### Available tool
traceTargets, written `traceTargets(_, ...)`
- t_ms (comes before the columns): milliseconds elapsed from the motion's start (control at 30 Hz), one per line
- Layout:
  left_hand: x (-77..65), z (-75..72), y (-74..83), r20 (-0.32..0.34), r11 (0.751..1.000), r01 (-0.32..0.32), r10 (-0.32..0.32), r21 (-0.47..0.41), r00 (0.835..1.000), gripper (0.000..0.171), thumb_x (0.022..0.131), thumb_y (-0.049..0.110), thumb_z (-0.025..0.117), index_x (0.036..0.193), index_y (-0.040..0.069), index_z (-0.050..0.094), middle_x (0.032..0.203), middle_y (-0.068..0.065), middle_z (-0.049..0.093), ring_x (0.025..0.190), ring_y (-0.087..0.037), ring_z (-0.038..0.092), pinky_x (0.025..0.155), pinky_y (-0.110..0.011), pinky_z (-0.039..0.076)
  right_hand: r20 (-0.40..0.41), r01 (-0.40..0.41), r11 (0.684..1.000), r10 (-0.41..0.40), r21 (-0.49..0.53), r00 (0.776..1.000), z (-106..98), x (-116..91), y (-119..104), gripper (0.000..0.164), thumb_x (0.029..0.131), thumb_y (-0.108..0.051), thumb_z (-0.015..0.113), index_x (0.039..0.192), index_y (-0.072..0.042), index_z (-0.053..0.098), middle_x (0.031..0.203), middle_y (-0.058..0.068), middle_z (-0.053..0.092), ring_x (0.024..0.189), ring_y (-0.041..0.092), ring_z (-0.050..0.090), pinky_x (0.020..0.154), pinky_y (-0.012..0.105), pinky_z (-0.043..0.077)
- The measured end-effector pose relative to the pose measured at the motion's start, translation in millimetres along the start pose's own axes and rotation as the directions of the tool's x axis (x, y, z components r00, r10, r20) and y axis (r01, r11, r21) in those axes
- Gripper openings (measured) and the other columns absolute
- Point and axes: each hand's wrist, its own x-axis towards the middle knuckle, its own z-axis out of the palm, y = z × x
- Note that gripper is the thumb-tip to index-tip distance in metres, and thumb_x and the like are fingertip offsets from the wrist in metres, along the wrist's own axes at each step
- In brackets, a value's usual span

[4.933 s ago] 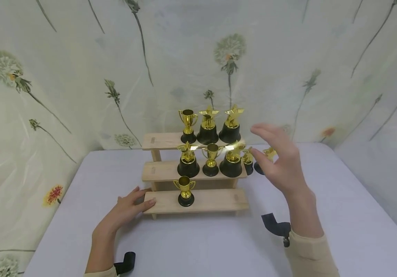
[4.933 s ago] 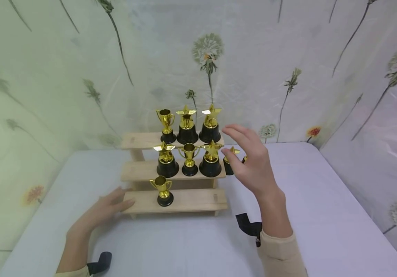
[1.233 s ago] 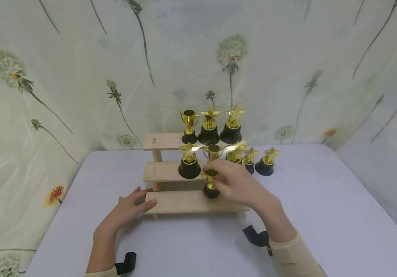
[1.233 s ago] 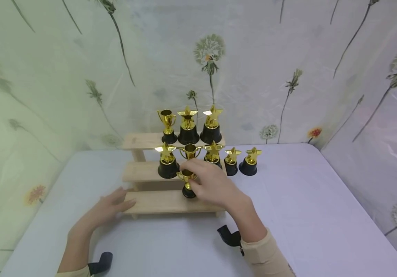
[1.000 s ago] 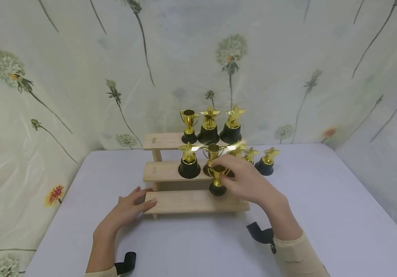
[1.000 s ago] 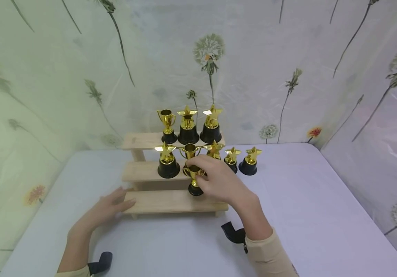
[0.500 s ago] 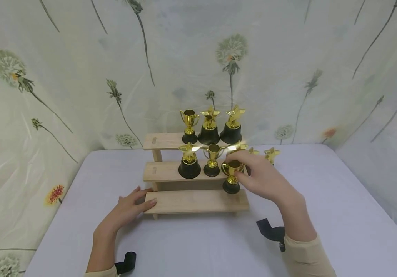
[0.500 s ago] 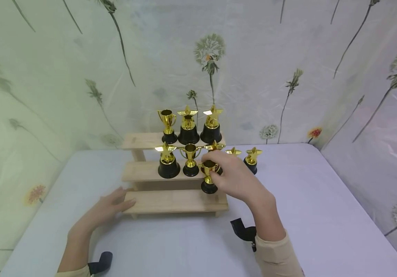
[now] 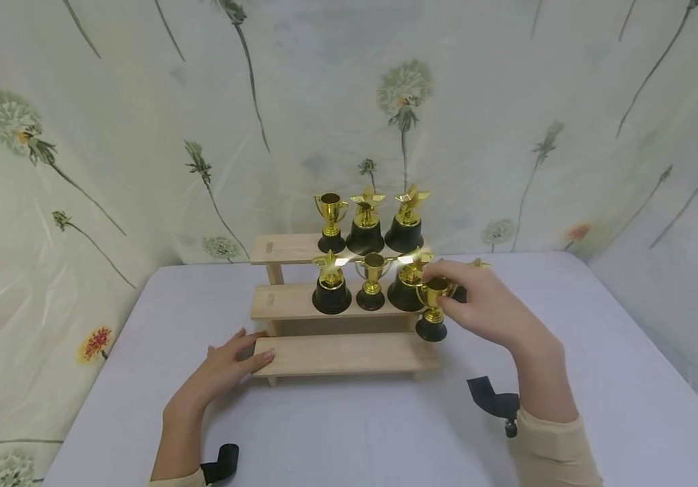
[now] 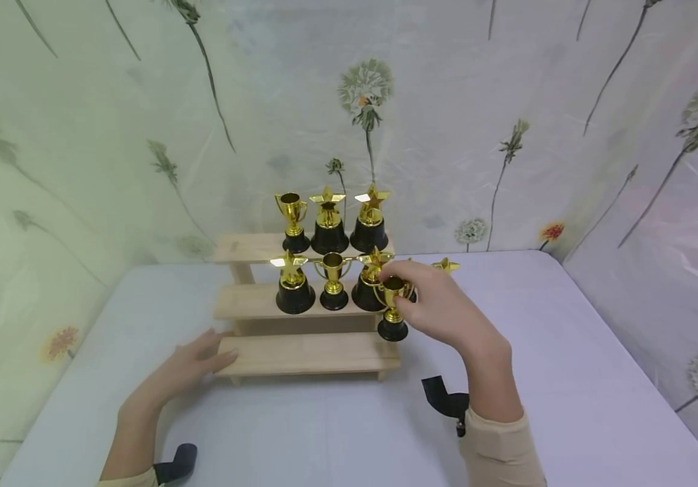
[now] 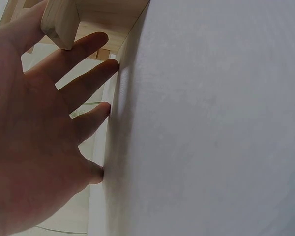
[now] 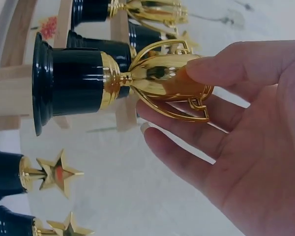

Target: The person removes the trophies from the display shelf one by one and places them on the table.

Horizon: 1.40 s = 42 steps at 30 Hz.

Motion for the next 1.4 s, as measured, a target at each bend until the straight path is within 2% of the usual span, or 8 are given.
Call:
traceTargets(133, -1.2, 0.1, 0.2, 0.004, 1.0, 0.012, -0.012, -0.007, 1.0, 0.082, 0.087, 0.071, 0.057, 0.151, 0.021, 0.045, 0.165, -0.019, 0.022, 0.151, -0.052, 0.005, 0.113, -0.077, -0.007, 0.009, -0.027, 1.0, 0.027, -0.013, 1.0, -5, -1, 7, 0.041, 0.087, 0.003, 0.059, 0.124, -0.013, 0.065, 0.124, 0.005, 0.068, 0.116, 0.029, 0.064, 0.098, 0.052, 0.051)
traceTargets(300, -1.2, 0.2, 0.4, 0.002, 1.0, 0.009, -0.009, -0.005, 1.0, 0.082, 0.087, 0.071, 0.057, 0.15, 0.021, 0.045, 0.164, -0.019, 0.024, 0.153, -0.048, 0.008, 0.114, -0.076, -0.008, 0.001, -0.092, 0.995, 0.092, -0.023, 0.996, -11, -4, 17, 0.039, 0.088, 0.001, 0.059, 0.123, -0.016, 0.064, 0.126, 0.007, 0.067, 0.113, 0.03, 0.064, 0.097, 0.054, 0.05)
traceTargets(467, -1.2, 0.4, 0.8, -0.002, 1.0, 0.003, -0.003, 0.004, 1.0, 0.081, 0.088, 0.07, 0.056, 0.15, 0.02, 0.045, 0.163, -0.019, 0.026, 0.154, -0.043, 0.012, 0.115, -0.074, -0.009, -0.005, -0.161, 0.986, 0.161, -0.029, 0.987, -17, -7, 27, 0.037, 0.089, -0.002, 0.057, 0.125, -0.012, 0.062, 0.125, 0.01, 0.067, 0.112, 0.032, 0.063, 0.098, 0.058, 0.047)
traceTargets(600, -1.4, 0.4, 0.7, -0.004, 1.0, 0.004, -0.004, 0.006, 1.0, 0.081, 0.087, 0.071, 0.056, 0.15, 0.02, 0.045, 0.163, -0.019, 0.026, 0.153, -0.044, 0.012, 0.115, -0.074, -0.009, -0.003, -0.214, 0.976, 0.214, -0.037, 0.977, -21, -7, 32, 0.037, 0.09, -0.003, 0.057, 0.126, -0.011, 0.061, 0.123, 0.013, 0.067, 0.114, 0.035, 0.062, 0.097, 0.06, 0.047)
traceTargets(900, -0.9, -0.3, -2.1, -0.006, 1.0, -0.024, 0.024, -0.019, 1.0, 0.078, 0.088, 0.069, 0.058, 0.149, 0.021, 0.047, 0.162, -0.018, 0.03, 0.155, -0.036, 0.014, 0.115, -0.072, -0.011, -0.028, -0.265, 0.962, 0.264, -0.064, 0.964, -23, -4, 48, 0.038, 0.09, 0.0, 0.054, 0.126, -0.01, 0.061, 0.127, 0.017, 0.065, 0.116, 0.043, 0.058, 0.094, 0.062, 0.047)
traceTargets(1133, -1.9, -0.4, -0.4, -0.008, 1.0, -0.014, 0.014, -0.009, 1.0, 0.079, 0.088, 0.07, 0.058, 0.149, 0.021, 0.047, 0.163, -0.019, 0.028, 0.155, -0.038, 0.014, 0.115, -0.073, -0.01, -0.04, -0.318, 0.941, 0.316, -0.116, 0.948, -24, -5, 62, 0.04, 0.089, 0.0, 0.051, 0.127, -0.009, 0.06, 0.13, 0.018, 0.063, 0.114, 0.039, 0.057, 0.091, 0.06, 0.047)
traceTargets(1267, -1.6, -0.3, 0.5, -0.008, 1.0, -0.017, 0.016, -0.01, 1.0, 0.079, 0.088, 0.069, 0.058, 0.149, 0.021, 0.047, 0.163, -0.018, 0.028, 0.155, -0.039, 0.014, 0.115, -0.073, -0.011, -0.037, -0.354, 0.929, 0.352, -0.105, 0.935, -24, -7, 69, 0.042, 0.09, 0.001, 0.05, 0.13, -0.008, 0.059, 0.133, 0.02, 0.06, 0.119, 0.042, 0.055, 0.094, 0.063, 0.046)
traceTargets(1400, -1.2, -0.3, 1.0, -0.005, 1.0, -0.013, 0.013, -0.014, 1.0, 0.079, 0.087, 0.07, 0.058, 0.149, 0.021, 0.047, 0.163, -0.019, 0.027, 0.154, -0.041, 0.012, 0.115, -0.073, -0.011, -0.051, -0.36, 0.928, 0.357, -0.094, 0.933, -24, -9, 76, 0.043, 0.09, 0.002, 0.048, 0.131, -0.005, 0.058, 0.134, 0.022, 0.059, 0.12, 0.044, 0.055, 0.095, 0.062, 0.046)
